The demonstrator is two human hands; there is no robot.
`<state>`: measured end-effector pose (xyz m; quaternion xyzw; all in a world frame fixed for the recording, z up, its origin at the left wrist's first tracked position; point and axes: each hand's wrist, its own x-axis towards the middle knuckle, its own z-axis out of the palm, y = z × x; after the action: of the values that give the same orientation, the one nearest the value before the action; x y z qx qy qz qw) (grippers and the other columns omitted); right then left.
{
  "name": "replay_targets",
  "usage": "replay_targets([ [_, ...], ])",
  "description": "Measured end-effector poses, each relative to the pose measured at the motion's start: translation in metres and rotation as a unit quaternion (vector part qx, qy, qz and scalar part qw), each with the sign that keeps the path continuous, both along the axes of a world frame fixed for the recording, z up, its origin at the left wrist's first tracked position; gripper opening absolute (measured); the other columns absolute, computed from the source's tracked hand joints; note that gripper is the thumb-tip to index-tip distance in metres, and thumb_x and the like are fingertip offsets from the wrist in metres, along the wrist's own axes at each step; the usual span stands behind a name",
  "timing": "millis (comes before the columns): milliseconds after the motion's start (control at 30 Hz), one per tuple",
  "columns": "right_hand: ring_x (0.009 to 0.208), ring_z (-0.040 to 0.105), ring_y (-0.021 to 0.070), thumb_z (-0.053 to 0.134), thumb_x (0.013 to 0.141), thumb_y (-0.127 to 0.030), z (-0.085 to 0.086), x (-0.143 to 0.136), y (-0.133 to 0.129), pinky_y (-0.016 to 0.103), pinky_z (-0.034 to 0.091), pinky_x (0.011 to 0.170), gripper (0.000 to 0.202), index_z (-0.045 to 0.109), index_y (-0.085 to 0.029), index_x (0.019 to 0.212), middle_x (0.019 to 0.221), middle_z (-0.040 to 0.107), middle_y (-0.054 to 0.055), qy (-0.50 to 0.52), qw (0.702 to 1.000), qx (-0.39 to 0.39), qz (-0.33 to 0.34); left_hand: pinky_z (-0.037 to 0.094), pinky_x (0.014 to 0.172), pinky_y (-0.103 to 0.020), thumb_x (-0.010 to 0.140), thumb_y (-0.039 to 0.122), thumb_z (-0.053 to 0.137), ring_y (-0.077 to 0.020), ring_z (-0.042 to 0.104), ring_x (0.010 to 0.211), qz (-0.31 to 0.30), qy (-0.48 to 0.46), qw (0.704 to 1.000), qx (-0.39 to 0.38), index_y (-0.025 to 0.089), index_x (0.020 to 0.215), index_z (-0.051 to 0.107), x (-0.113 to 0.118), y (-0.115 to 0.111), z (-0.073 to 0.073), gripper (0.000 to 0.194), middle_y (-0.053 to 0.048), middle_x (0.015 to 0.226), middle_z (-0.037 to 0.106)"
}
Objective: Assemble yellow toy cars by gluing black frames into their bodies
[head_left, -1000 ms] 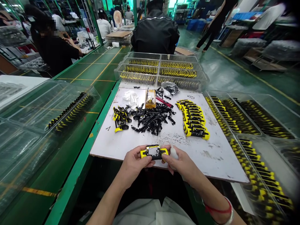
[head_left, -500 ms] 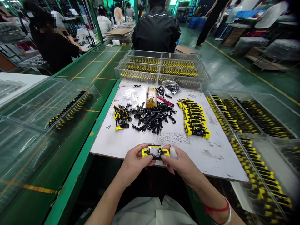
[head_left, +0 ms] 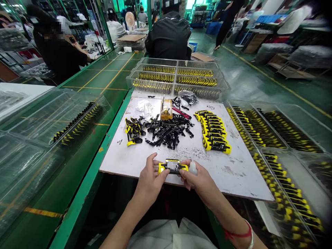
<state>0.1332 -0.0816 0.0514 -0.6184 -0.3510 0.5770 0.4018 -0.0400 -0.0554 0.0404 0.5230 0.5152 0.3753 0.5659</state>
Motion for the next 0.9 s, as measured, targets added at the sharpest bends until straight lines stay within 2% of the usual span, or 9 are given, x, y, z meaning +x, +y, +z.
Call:
replay_targets([
  [33,0.046,0.047,0.0096,0.065,0.073,-0.04,0.001,-0.001,0.0,0.021,0.038,0.044,0.035,0.05,-0.019,0.096,0.058,0.057,-0.005,0.005,1.0,0.0,-0.011,0.051,0.085,-0.041,0.082,0.027,0.063,-0.0228,0.061,0.097,0.012,0.077,0.993,0.093,0.019,0.128,0.043,0.0,-0.002,0.0,0.051,-0.011,0.11,0.058],
  [67,0.046,0.046,0.0096,0.065,0.072,-0.04,0.002,-0.003,0.0,0.021,0.038,0.043,0.035,0.05,-0.019,0.096,0.058,0.057,-0.005,0.008,1.0,0.0,-0.02,0.049,0.089,-0.042,0.084,0.026,0.06,-0.0241,0.058,0.103,0.014,0.155,0.97,0.187,0.02,0.128,0.044,0.0,-0.005,0.001,0.047,-0.012,0.115,0.056],
  [167,0.045,0.046,0.0096,0.066,0.071,-0.04,0.003,-0.006,0.002,0.022,0.038,0.043,0.035,0.049,-0.019,0.094,0.058,0.057,-0.005,0.009,1.0,0.001,-0.027,0.046,0.092,-0.041,0.087,0.02,0.055,-0.0246,0.055,0.107,-0.023,0.294,0.875,0.384,0.021,0.127,0.049,0.002,-0.011,0.003,0.04,-0.012,0.114,0.059],
  [233,0.045,0.047,0.0096,0.067,0.071,-0.039,0.002,-0.007,0.002,0.022,0.038,0.043,0.036,0.049,-0.019,0.094,0.058,0.057,-0.005,0.009,1.0,0.005,-0.024,0.048,0.09,-0.038,0.088,0.014,0.052,-0.0228,0.058,0.1,-0.076,0.319,0.833,0.445,0.021,0.124,0.052,0.004,-0.011,0.003,0.037,-0.01,0.107,0.064],
  [333,0.047,0.049,0.0101,0.067,0.074,-0.042,0.001,-0.007,0.001,0.021,0.039,0.044,0.04,0.045,-0.019,0.099,0.059,0.058,-0.005,0.022,1.0,0.014,-0.016,0.049,0.088,-0.038,0.09,0.011,0.046,-0.0222,0.061,0.094,-0.125,0.323,0.808,0.477,0.02,0.12,0.057,0.006,-0.008,0.002,0.033,-0.009,0.1,0.067],
  [467,0.055,0.055,0.0117,0.056,0.083,-0.049,0.004,-0.001,-0.001,0.024,0.044,0.05,0.042,0.04,-0.02,0.11,0.073,0.063,0.0,0.068,0.996,0.056,0.019,0.05,0.088,-0.036,0.09,0.01,0.045,-0.0222,0.059,0.097,-0.11,0.321,0.814,0.473,0.016,0.12,0.056,0.006,-0.006,-0.002,0.033,-0.011,0.102,0.065],
  [633,0.051,0.054,0.0111,0.055,0.085,-0.048,0.009,0.009,0.0,0.024,0.045,0.046,0.039,0.043,-0.019,0.109,0.078,0.065,0.002,0.035,0.99,0.087,0.102,0.051,0.084,-0.033,0.092,0.008,0.039,-0.0198,0.057,0.097,-0.096,0.276,0.858,0.422,0.018,0.13,0.046,0.007,-0.011,-0.007,0.041,-0.011,0.104,0.061],
  [767,0.055,0.054,0.0134,0.054,0.086,-0.045,0.017,0.016,0.008,0.025,0.043,0.048,0.026,0.056,-0.02,0.092,0.065,0.061,0.0,-0.134,0.979,0.1,0.12,0.05,0.083,-0.033,0.091,0.007,0.036,-0.0186,0.057,0.095,-0.119,0.2,0.906,0.354,0.021,0.129,0.047,0.008,-0.013,-0.006,0.042,-0.009,0.102,0.059],
  [900,0.069,0.058,0.0172,0.055,0.084,-0.039,0.026,0.013,0.017,0.028,0.043,0.064,0.02,0.06,-0.022,0.077,0.072,0.064,0.001,-0.302,0.934,0.151,0.116,0.048,0.084,-0.03,0.088,0.007,0.041,-0.0178,0.057,0.096,-0.104,0.106,0.955,0.258,0.021,0.116,0.056,0.008,-0.013,0.001,0.035,-0.007,0.103,0.06],
])
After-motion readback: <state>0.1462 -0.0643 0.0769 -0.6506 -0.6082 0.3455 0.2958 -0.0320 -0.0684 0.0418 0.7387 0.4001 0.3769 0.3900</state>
